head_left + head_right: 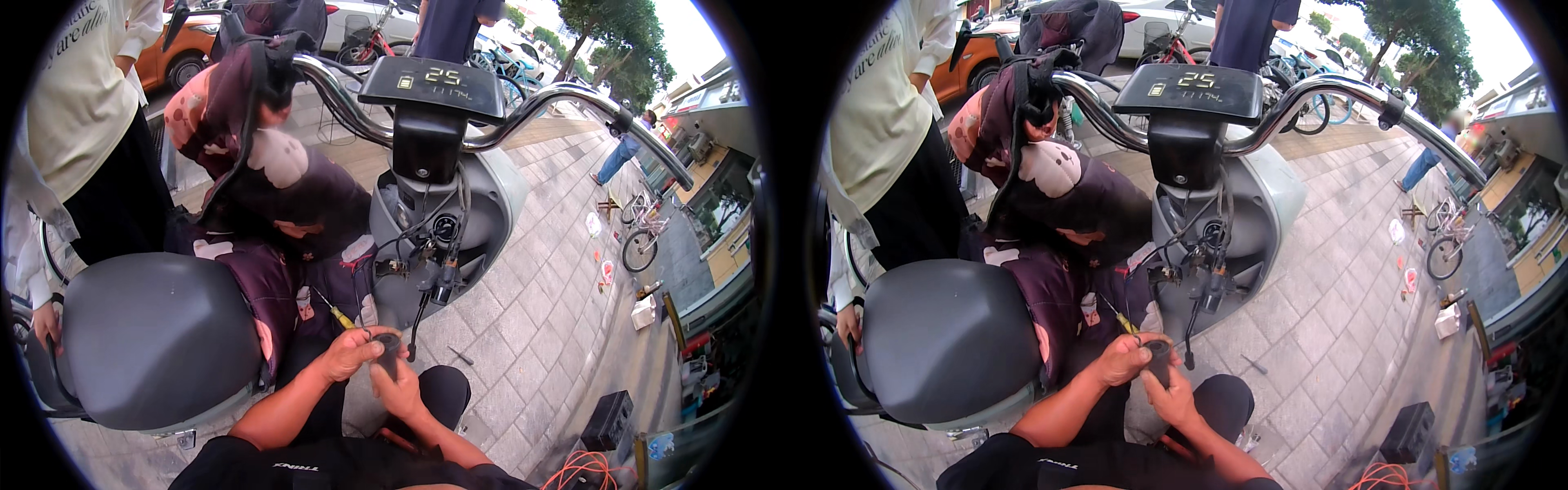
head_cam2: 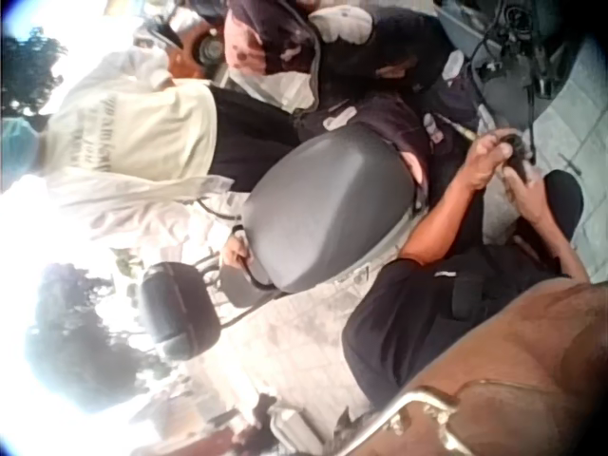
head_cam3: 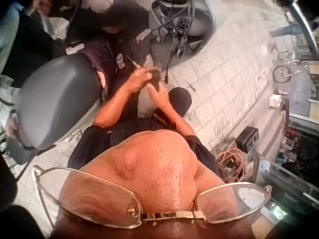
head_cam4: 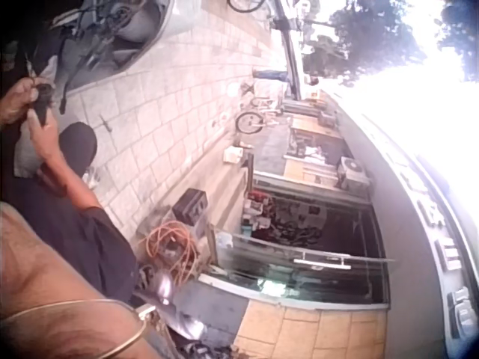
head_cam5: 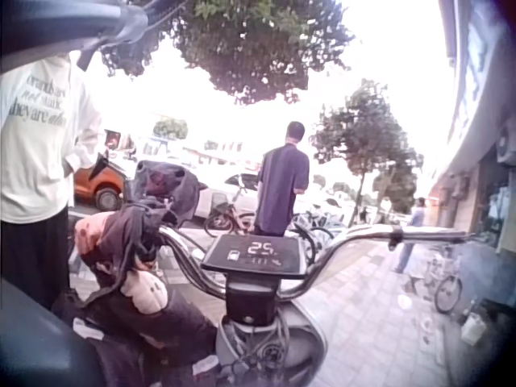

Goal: The person is working on the electrical components of a scooter, using a screwdriver to adjust wires and parts near the handlebars. They repeatedly connect and disconnect wires while observing the scooter's digital display.

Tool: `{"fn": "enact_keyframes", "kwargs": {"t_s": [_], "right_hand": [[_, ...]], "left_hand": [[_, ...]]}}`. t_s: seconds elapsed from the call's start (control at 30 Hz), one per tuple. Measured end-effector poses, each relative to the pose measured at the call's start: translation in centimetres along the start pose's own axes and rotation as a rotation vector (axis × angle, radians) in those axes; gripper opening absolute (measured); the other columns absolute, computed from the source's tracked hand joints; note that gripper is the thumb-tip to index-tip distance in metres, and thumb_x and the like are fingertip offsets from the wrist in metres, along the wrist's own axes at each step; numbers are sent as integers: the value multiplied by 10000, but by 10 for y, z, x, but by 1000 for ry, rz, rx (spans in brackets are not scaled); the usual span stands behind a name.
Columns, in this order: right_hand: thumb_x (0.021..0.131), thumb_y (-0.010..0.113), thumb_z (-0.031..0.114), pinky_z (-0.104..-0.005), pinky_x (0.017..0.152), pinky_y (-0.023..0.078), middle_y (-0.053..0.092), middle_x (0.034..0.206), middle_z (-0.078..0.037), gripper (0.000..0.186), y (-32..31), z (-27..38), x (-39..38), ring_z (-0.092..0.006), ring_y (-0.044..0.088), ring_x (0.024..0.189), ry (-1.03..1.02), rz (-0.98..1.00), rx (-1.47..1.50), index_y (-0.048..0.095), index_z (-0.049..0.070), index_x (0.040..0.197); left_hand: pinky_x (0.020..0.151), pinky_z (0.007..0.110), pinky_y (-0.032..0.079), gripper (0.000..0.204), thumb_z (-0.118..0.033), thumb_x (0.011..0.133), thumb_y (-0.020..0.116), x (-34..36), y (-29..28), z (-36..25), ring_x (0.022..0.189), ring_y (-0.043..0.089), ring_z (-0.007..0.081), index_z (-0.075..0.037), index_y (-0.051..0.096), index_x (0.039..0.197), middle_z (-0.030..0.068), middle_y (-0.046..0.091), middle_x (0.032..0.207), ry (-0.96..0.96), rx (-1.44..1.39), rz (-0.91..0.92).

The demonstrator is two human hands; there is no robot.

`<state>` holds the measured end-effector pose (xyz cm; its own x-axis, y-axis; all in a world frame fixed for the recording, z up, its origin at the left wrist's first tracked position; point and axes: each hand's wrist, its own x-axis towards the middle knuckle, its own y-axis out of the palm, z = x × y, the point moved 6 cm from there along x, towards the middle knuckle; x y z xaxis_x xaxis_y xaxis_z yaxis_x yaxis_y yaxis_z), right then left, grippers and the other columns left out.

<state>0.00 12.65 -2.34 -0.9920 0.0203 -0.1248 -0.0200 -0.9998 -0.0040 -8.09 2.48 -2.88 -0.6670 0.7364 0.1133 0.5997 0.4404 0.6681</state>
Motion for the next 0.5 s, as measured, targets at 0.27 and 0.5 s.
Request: {"fn": "enact_keyframes", "kwargs": {"t_s": [0.27,0.5], "right_hand": [[1017,685,229,-266,544,468,601,694,25,190,-4,-11,5,-63,566,593,6,-42,-18,641,45,1036],[1008,693,253,-273,556,479,608,709,16,233,-3,-5,3,-73,577,608,-2,-28,-12,635,42,1088]], "left_hand": [[1090,399,486,545,-336,1013,662,2,-2,2,1217,657,272,52,548,1379,169,694,1269,11,39,7],[1109,460,479,634,-373,988,701,3,-2,-1,1231,643,333,88,523,1385,198,668,1251,25,57,25]]}}
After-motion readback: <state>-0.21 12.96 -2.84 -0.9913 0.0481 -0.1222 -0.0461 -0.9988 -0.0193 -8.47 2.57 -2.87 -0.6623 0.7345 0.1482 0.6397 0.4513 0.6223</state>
